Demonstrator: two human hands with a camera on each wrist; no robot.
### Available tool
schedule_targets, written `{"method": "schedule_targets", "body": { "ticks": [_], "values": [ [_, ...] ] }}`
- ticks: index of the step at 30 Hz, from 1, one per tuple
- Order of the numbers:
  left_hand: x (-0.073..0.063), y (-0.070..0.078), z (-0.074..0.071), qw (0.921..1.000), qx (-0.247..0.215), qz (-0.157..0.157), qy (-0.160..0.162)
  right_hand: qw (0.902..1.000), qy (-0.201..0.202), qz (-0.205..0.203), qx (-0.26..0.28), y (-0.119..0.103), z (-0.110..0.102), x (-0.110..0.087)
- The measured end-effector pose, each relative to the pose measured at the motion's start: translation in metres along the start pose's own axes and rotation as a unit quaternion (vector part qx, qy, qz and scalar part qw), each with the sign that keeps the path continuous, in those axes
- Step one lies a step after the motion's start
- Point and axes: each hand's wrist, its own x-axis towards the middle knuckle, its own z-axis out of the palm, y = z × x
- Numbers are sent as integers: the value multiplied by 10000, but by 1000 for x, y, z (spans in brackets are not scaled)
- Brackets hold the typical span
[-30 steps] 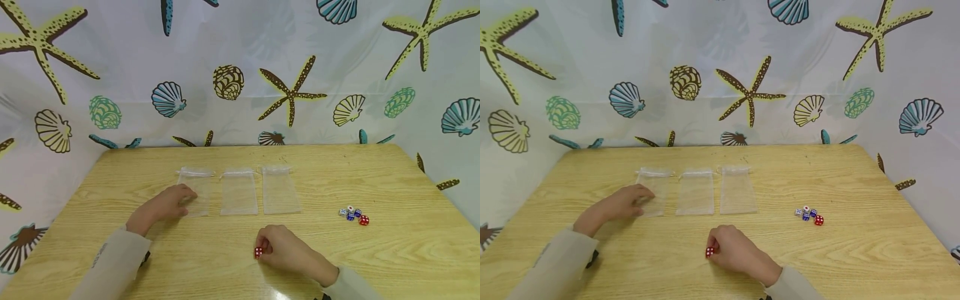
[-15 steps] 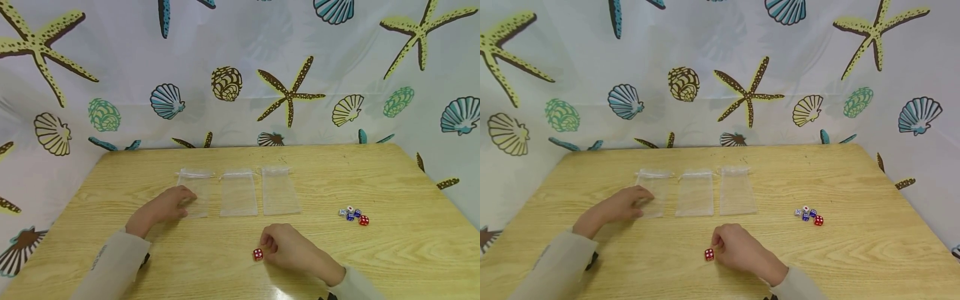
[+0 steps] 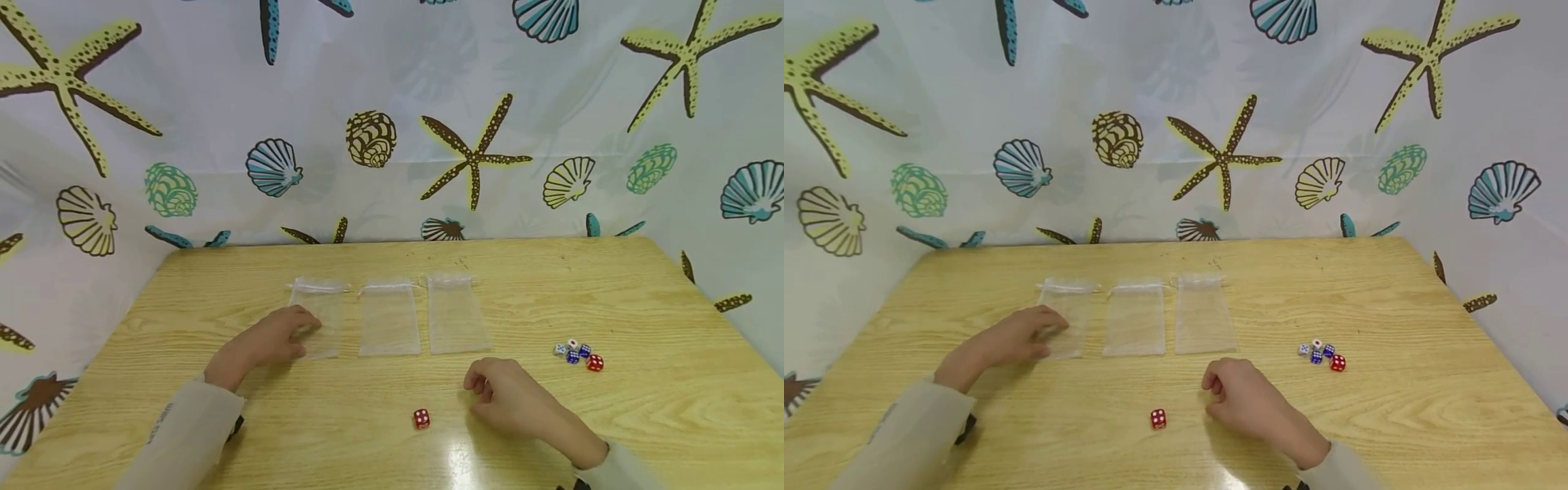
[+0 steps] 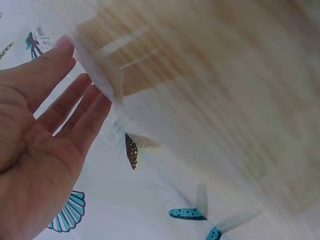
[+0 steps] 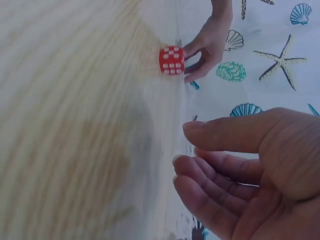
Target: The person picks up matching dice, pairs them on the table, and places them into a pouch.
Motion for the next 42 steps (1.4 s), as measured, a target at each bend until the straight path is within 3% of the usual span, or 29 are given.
{"method": "schedule_targets", "body": {
  "ticks": [8,24,31,42],
  "values": [
    [-1,4,-1,9999,-36,-119,-77,9995,218,120,-184,17,-16,-14],
    [-1,2,-1,10000,62,-16,-38,9939,613,705,-584,46,-44,-37],
    [-1,3,-1,10000,6,-2,-44,9900,643,975,-791,62,-57,-47],
    [-1,3,-1,10000,-63,-1,-64,9795,1022,1369,-1072,92,-78,-59]
  ]
}}
